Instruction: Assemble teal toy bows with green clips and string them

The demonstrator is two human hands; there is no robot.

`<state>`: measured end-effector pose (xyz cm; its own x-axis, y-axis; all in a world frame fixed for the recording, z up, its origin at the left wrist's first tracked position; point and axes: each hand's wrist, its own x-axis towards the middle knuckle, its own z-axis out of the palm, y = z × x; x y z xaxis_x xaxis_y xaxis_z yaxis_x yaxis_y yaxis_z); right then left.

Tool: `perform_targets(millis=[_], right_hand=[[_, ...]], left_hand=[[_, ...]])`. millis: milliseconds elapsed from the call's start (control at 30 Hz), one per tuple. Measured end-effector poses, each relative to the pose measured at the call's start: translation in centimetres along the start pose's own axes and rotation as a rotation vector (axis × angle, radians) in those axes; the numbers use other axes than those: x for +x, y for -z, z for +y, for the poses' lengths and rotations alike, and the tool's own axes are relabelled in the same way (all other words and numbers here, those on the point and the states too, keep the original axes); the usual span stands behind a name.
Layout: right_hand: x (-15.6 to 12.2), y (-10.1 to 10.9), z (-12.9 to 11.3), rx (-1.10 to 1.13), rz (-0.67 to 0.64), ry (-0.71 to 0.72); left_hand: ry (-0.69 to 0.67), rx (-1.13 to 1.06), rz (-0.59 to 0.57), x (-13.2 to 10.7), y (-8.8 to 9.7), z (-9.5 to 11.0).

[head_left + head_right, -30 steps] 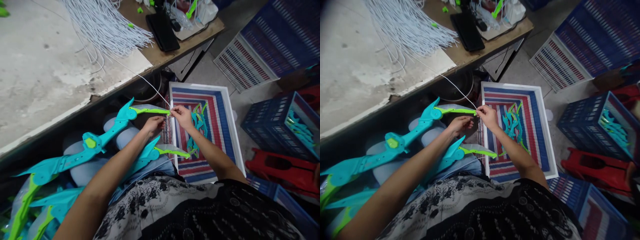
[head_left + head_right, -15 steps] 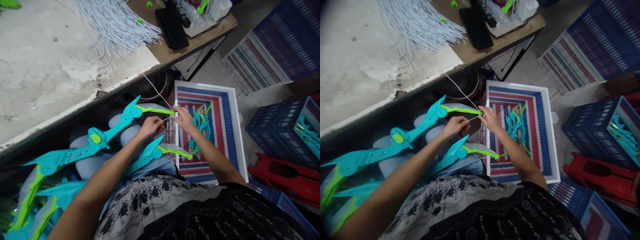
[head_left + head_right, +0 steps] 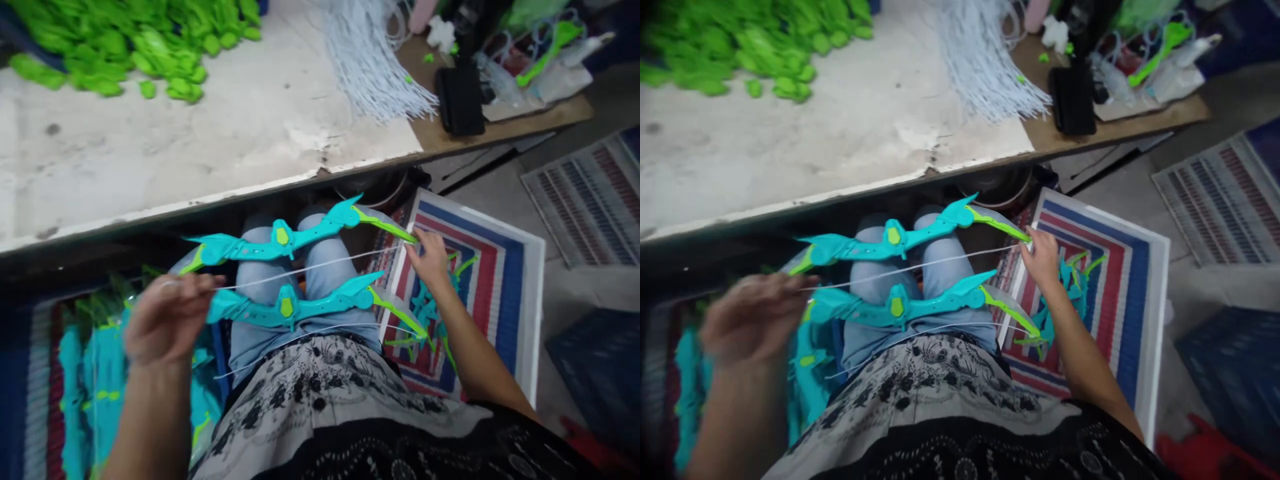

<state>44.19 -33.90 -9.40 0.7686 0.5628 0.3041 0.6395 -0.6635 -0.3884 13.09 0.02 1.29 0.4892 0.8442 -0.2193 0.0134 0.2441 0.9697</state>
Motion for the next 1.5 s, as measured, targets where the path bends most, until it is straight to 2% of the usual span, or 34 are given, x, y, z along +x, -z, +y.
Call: perform_targets(millis=[67, 133, 167, 233, 300, 367, 400, 467, 567, 667, 733, 800, 933, 1067, 1500], right_hand=[[1.7, -0.5, -3.5, -0.012, 0.065, 0.080], [3.4, -2.0, -9.0, 0.062, 0.045, 0.218], [4.0, -3.1, -12.3, 0.111, -0.021, 0.319], [4.8, -6.0, -19.0, 0.173, -0.237, 0.577], [4.9, -8.8, -24.7, 0.131, -0.418, 0.739], [4.9, -10.9, -28.1, 0.028, -0.543, 0.786], [5.1, -11.5, -28.8, -0.014, -0.582, 0.785], [6.0, -11.7, -28.6, -0.009, -0.655, 0.788], [8.7, -10.6, -26.2, 0.239, -0.870, 0.773], [11.3, -9.7, -24.1, 0.521, -1.118, 0.578], [12.1, -9.6, -23.4, 0.610, -1.198, 0.446], [12.4, -9.8, -23.2, 0.624, -1.233, 0.380], [12.3, -9.9, -23.1, 0.608, -1.239, 0.344], [12.2, -9.7, -23.1, 0.616, -1.225, 0.349], [11.9, -9.6, -23.2, 0.608, -1.230, 0.356]], left_hand=[[0.076, -0.129, -0.126, -1.6, -1.9, -1.4], [0.163, -0.172, -0.210, -2.7, -3.9, -2.5], [0.210, -0.171, -0.249, -3.1, -4.8, -2.9], [0.298, -0.171, -0.342, -3.6, -6.1, -3.2], [0.353, -0.193, -0.420, -4.0, -6.6, -3.0], [0.365, -0.257, -0.444, -4.1, -6.3, -2.5], [0.354, -0.289, -0.424, -4.2, -5.9, -2.2], [0.294, -0.332, -0.323, -4.1, -4.6, -1.8], [0.149, -0.314, -0.072, -3.5, -1.8, -1.7], [-0.017, -0.242, 0.253, -1.8, 0.8, -1.9], [-0.119, -0.190, 0.455, -0.3, 2.1, -1.8], [-0.191, -0.136, 0.578, 1.4, 2.9, -1.6], [-0.258, -0.016, 0.624, 4.1, 3.6, -0.8], [-0.357, 0.059, 0.623, 5.5, 3.9, -0.1], [-0.422, 0.251, 0.577, 6.3, 3.9, 0.8]])
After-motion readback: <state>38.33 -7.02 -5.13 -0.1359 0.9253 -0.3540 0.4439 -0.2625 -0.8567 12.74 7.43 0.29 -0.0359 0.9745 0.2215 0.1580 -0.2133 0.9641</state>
